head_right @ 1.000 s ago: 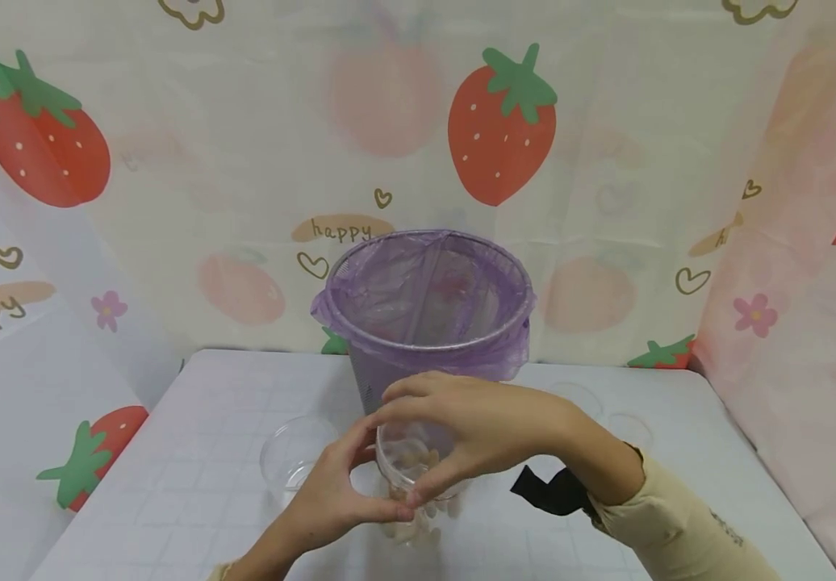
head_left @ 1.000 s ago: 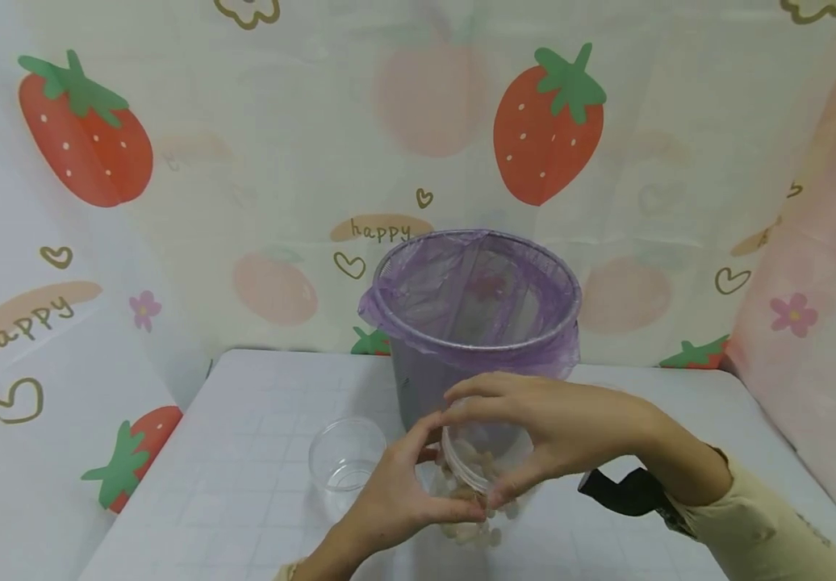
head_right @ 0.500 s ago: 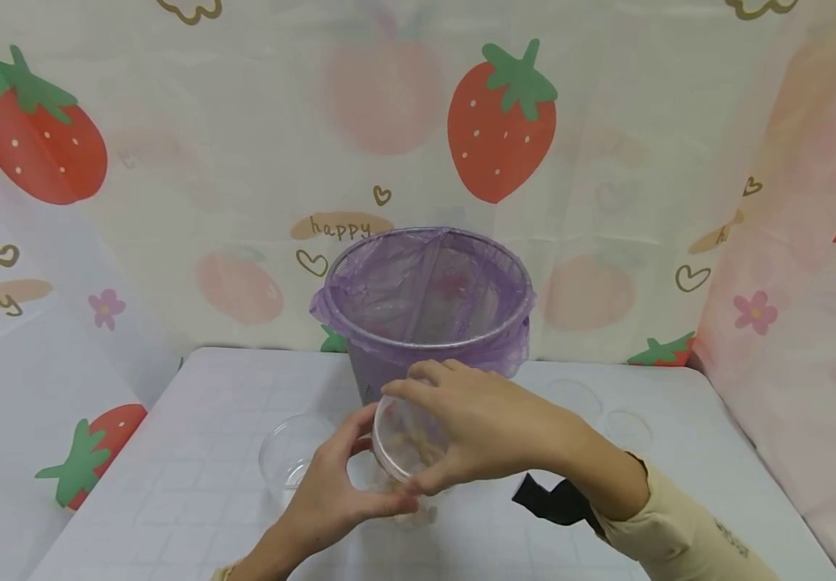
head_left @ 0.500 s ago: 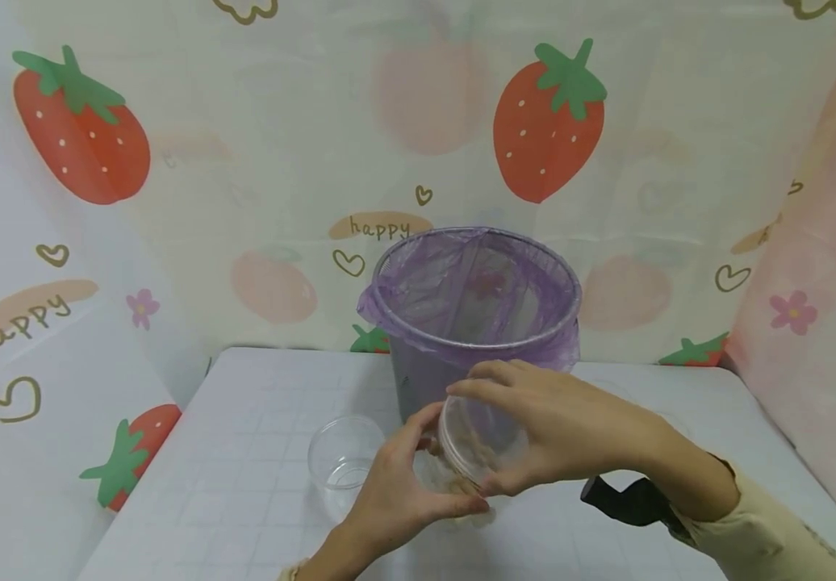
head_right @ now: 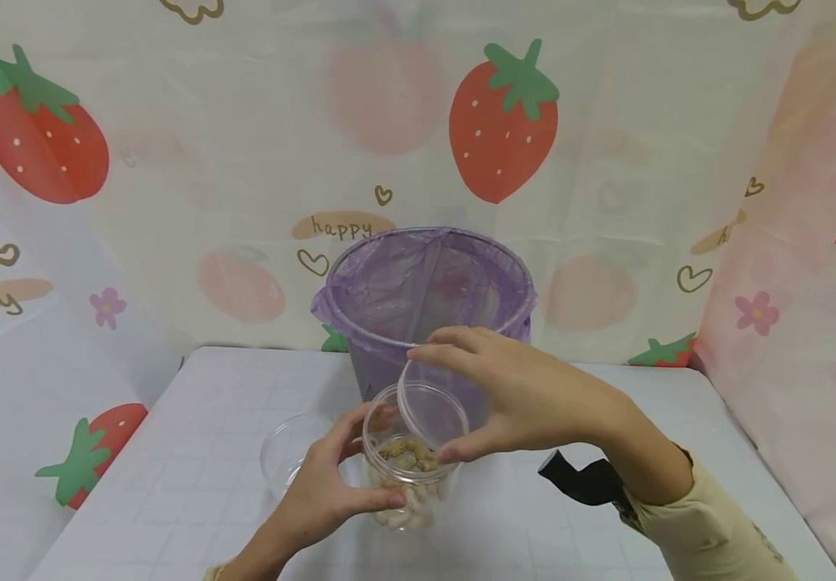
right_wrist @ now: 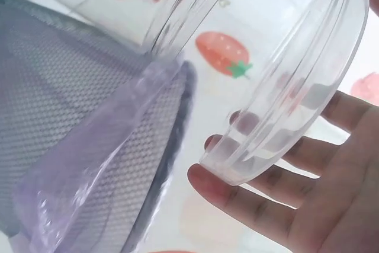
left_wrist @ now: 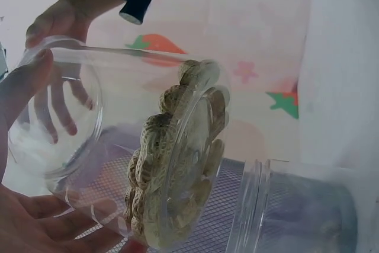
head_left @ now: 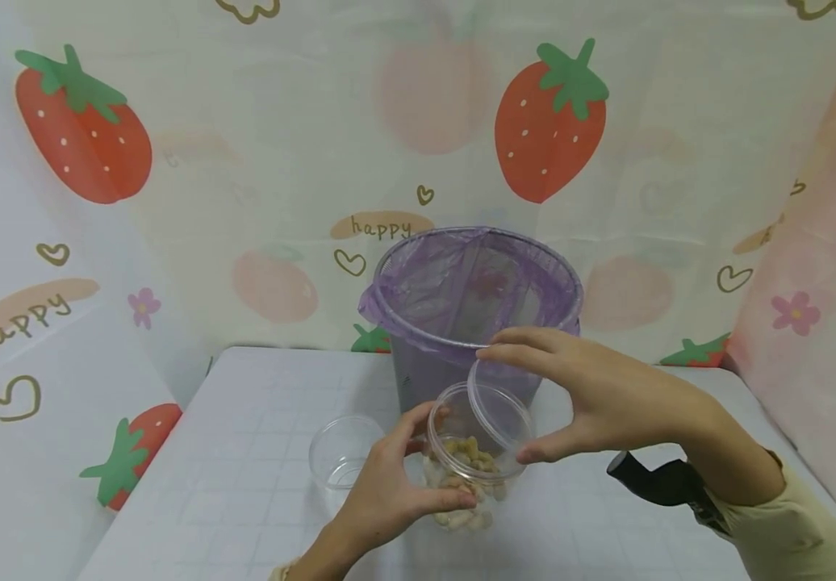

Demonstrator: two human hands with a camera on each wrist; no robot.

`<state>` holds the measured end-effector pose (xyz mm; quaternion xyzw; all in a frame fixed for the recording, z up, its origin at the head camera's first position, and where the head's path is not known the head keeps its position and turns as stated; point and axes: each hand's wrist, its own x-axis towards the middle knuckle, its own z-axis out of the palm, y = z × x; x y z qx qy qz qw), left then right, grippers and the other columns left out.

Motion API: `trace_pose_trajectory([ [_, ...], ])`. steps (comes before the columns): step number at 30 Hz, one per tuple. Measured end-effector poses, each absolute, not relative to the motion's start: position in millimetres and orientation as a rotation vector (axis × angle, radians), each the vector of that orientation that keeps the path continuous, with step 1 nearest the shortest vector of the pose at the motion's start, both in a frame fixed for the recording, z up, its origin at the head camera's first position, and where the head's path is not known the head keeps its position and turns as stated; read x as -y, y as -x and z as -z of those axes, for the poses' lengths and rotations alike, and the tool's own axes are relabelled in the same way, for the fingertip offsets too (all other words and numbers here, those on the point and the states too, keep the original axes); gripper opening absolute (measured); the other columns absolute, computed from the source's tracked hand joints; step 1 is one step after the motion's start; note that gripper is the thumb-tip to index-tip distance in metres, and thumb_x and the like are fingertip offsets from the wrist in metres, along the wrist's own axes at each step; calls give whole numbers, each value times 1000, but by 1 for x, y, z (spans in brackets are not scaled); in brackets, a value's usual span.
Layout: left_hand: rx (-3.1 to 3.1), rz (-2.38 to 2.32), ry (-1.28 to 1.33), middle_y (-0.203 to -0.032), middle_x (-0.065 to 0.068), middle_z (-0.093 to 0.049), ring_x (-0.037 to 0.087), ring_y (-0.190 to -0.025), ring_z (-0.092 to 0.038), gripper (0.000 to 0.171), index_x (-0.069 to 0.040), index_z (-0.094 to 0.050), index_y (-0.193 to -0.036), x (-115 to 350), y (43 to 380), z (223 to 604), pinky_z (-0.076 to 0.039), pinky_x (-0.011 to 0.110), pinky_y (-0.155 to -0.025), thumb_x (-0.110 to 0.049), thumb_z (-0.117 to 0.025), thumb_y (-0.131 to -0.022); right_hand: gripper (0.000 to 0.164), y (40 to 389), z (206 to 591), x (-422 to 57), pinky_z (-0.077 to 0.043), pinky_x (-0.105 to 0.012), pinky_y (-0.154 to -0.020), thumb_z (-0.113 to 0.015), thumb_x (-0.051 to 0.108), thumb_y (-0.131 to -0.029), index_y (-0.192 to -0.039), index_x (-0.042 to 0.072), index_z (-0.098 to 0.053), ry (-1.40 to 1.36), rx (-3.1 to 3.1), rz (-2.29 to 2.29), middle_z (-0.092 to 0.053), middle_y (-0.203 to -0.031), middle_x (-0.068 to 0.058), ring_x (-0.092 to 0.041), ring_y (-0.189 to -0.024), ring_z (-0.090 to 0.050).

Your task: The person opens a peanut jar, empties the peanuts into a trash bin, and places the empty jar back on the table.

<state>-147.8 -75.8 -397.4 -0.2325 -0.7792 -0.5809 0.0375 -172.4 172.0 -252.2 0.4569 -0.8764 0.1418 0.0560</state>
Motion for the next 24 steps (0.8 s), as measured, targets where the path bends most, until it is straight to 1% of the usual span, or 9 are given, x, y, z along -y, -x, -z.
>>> trace_pose_trajectory([
  [4,2399,1790,686,-133,-8,-59,13,-121,-55,90,-22,-42,-143,76,147,398,-49,36,-101,-32,-90,-67,81,176,254,-178,-52,-44,-97,-74,58,-78,-145,23,-45,-1365,2668,-438,-48,-143,4,-18,-127,-53],
  [8,2389,1788,680,-132,-8,-59,16,-121,-57,88,-24,-43,-142,76,148,399,-50,36,-100,-32,-90,-67,82,179,255,-185,-51,-45,-98,-74,60,-76,-144,26,-44,-1305,2702,-446,-47,-143,7,-18,-127,-53],
  [11,2374,1787,684,-132,-5,-60,21,-120,-57,88,-21,-43,-142,77,148,399,-50,37,-100,-32,-90,-67,81,181,256,-190,-51,-49,-97,-73,61,-77,-145,27,-44,-1276,2715,-471,-47,-143,5,-21,-127,-53],
  [14,2358,1793,683,-132,-2,-60,23,-119,-58,89,-18,-43,-142,77,149,400,-50,36,-99,-31,-90,-68,79,183,258,-196,-50,-51,-97,-72,59,-79,-145,27,-43,-1266,2708,-485,-48,-143,3,-23,-128,-52],
  [19,2344,1785,677,-133,0,-60,20,-118,-58,89,-18,-43,-142,78,150,400,-50,34,-99,-31,-90,-67,80,187,261,-208,-49,-48,-98,-76,54,-78,-146,29,-42,-1228,2692,-466,-48,-143,5,-18,-129,-49],
  [24,2344,1775,671,-132,0,-61,20,-119,-58,90,-17,-43,-143,79,151,399,-50,34,-99,-29,-90,-67,82,190,265,-220,-49,-44,-98,-79,50,-77,-146,27,-42,-1176,2684,-450,-48,-142,8,-12,-127,-49],
])
